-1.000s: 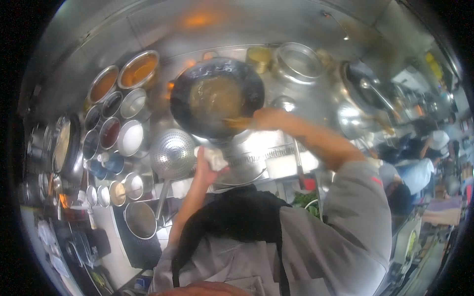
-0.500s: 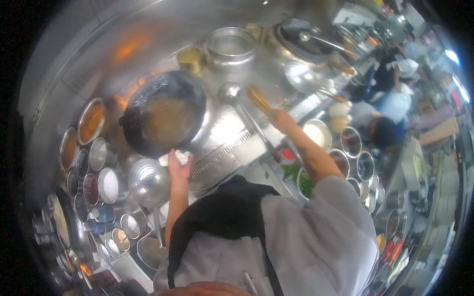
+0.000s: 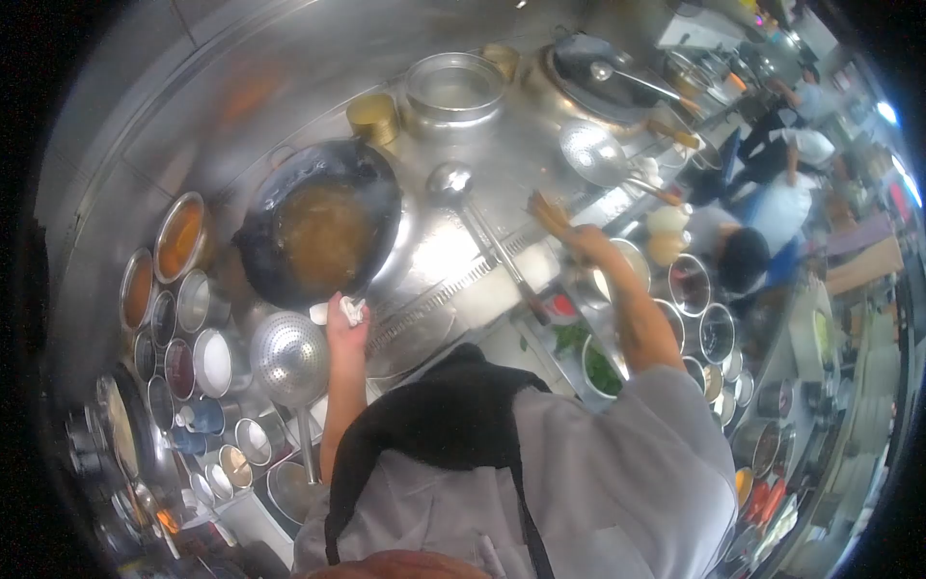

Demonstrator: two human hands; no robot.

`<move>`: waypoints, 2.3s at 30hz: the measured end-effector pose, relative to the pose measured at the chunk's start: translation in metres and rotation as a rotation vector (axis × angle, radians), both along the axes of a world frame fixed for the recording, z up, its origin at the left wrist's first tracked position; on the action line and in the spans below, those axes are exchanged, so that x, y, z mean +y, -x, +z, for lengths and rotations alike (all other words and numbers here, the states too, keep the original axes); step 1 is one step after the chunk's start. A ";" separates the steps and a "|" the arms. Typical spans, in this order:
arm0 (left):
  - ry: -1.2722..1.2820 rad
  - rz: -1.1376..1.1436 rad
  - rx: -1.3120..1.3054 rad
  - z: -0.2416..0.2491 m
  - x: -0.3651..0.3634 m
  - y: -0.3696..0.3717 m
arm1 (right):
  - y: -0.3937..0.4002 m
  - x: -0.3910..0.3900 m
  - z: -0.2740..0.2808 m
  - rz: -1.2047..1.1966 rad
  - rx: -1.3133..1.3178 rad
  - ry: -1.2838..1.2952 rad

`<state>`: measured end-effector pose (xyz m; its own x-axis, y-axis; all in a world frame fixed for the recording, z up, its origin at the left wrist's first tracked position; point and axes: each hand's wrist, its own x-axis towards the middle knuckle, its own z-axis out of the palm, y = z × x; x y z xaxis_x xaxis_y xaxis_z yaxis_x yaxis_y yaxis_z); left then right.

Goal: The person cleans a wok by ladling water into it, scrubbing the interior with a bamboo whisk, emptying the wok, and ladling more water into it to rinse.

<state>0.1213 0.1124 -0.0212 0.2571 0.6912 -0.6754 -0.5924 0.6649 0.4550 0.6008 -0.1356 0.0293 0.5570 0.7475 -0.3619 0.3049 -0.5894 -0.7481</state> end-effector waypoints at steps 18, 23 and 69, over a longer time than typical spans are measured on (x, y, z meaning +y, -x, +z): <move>-0.414 -0.056 0.137 -0.029 -0.018 0.037 | 0.046 0.095 0.069 -0.163 0.128 -0.308; -0.270 -0.049 0.107 0.004 -0.039 0.059 | 0.105 0.105 0.105 -0.091 0.277 -0.357; -1.220 -0.069 1.357 0.247 -0.068 -0.079 | 0.164 0.292 0.166 0.310 0.921 -0.323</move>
